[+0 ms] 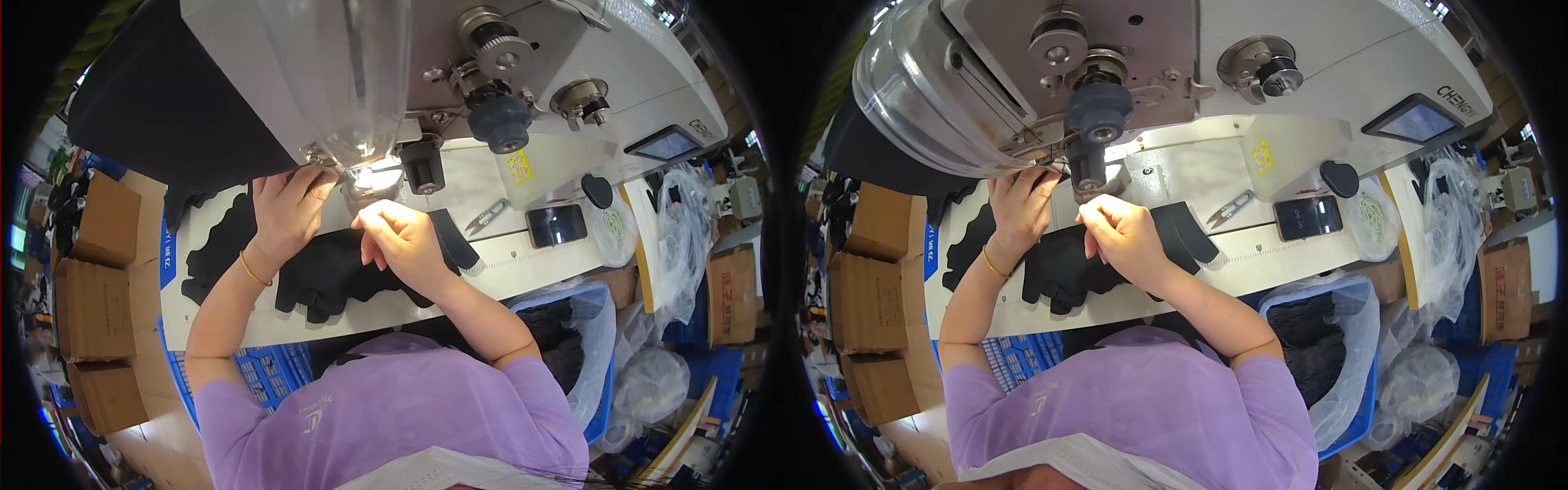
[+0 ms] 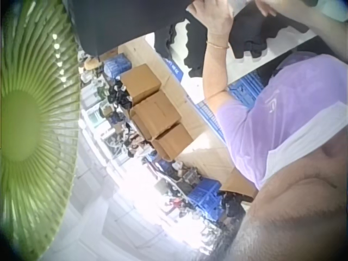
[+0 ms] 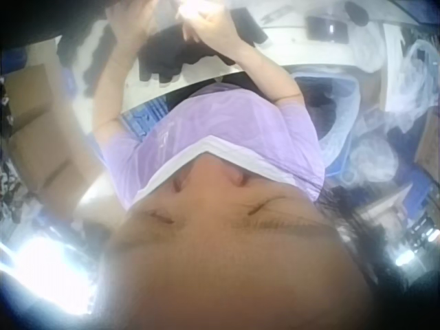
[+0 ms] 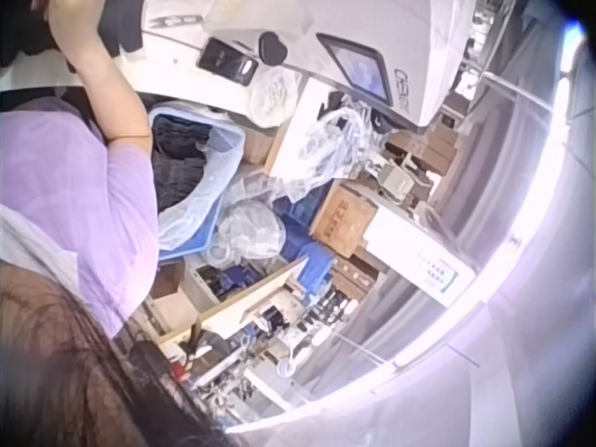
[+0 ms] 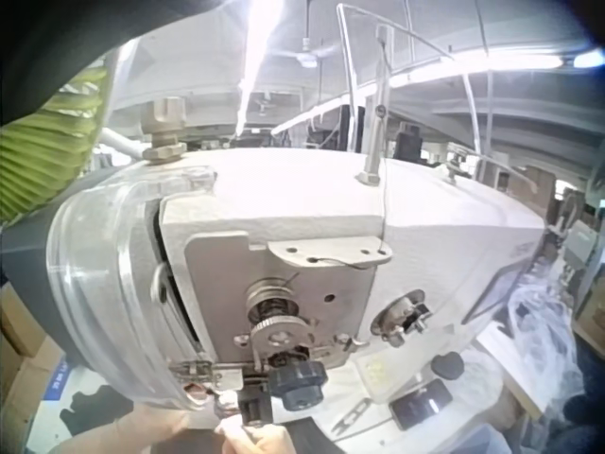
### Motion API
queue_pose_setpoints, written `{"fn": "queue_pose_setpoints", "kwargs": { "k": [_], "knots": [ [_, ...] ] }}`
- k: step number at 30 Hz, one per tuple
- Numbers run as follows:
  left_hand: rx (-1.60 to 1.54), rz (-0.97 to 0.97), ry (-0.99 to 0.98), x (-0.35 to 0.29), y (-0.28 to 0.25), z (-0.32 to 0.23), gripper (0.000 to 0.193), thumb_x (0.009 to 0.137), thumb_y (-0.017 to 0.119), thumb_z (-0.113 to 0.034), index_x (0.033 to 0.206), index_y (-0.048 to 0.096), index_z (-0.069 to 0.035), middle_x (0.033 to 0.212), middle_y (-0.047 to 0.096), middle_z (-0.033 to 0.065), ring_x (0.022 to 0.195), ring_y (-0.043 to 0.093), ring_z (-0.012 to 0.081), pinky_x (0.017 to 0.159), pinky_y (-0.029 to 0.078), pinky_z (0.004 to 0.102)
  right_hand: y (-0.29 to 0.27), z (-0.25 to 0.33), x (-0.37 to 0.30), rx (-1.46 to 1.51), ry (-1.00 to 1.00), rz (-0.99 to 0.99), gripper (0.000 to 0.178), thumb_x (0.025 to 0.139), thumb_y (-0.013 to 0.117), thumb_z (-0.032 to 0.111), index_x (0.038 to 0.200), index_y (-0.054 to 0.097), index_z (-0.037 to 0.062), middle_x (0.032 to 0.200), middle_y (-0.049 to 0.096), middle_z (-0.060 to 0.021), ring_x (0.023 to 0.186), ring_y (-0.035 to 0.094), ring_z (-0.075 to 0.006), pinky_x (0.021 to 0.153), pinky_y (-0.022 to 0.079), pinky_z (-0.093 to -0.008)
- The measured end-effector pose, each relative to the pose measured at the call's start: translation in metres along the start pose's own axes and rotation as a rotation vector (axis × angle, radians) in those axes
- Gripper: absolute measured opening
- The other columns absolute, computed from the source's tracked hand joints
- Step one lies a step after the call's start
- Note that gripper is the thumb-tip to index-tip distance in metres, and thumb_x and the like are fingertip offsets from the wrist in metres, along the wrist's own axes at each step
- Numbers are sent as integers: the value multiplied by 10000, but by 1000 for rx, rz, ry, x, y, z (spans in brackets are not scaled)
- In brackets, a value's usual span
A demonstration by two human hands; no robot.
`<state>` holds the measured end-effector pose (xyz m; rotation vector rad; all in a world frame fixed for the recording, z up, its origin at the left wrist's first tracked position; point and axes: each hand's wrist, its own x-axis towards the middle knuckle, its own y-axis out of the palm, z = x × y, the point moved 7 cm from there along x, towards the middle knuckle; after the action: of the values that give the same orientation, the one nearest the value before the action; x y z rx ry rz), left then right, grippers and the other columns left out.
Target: The person places finished fabric pieces into a lined bin, retrieves a bundle of fabric cutouts from a basket, and sews the fabric pieces together using a sewing machine.
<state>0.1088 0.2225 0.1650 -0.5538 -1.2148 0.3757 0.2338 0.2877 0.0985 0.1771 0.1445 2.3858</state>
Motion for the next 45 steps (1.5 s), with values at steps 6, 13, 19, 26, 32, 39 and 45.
{"fn": "queue_pose_setpoints", "kwargs": {
  "k": [6,13,19,26,32,39,45],
  "knots": [
    [-198,235,-289,-20,16,24,660,736,771,-216,1306,517,-3,1280,526,199,1177,482,387,995,378,467,-19,11,-33,-1104,-341,-91,276,818,736,224,968,611,28,883,612,-89,824,636,-275,688,525,-375],
    [-419,343,-350,-37,43,33,958,692,834,-341,1420,319,11,1411,389,242,1305,385,416,1093,320,470,-31,-16,-39,-1342,-187,-20,470,680,839,224,980,543,15,976,523,-127,920,573,-296,766,518,-386],
    [-537,424,-457,-36,53,31,869,670,851,-316,1342,397,-7,1324,450,211,1244,439,390,1051,362,448,-32,-24,-35,-1227,-98,57,437,715,814,182,1035,556,31,983,607,-115,972,605,-290,825,506,-394],
    [79,298,-278,-7,-24,37,729,645,809,-259,1262,506,-16,1152,567,188,1133,519,368,912,442,438,-36,-25,-33,-1198,-54,63,447,716,815,202,1057,573,42,1001,617,-99,992,611,-279,829,509,-388],
    [14,927,-650,-124,-42,68,804,618,792,-215,1324,465,-10,1323,488,205,1198,483,397,1036,375,470,-34,-21,-33,-1158,-72,56,432,719,812,205,1038,573,38,988,635,-118,974,617,-306,828,491,-396],
    [-9,852,-526,-175,-20,73,905,593,699,-115,1437,384,-38,1378,453,242,1263,440,392,1079,352,448,-37,-24,-32,-1160,-44,66,437,730,806,182,1062,560,40,1010,624,-108,999,610,-297,833,491,-400],
    [48,746,-446,-150,-15,97,815,603,683,-92,1382,453,-29,1229,535,183,1194,481,339,1068,351,420,-38,-24,-37,-1127,-33,46,424,742,796,181,1060,556,35,1006,627,-111,1002,605,-303,839,486,-401]
  ]
}}
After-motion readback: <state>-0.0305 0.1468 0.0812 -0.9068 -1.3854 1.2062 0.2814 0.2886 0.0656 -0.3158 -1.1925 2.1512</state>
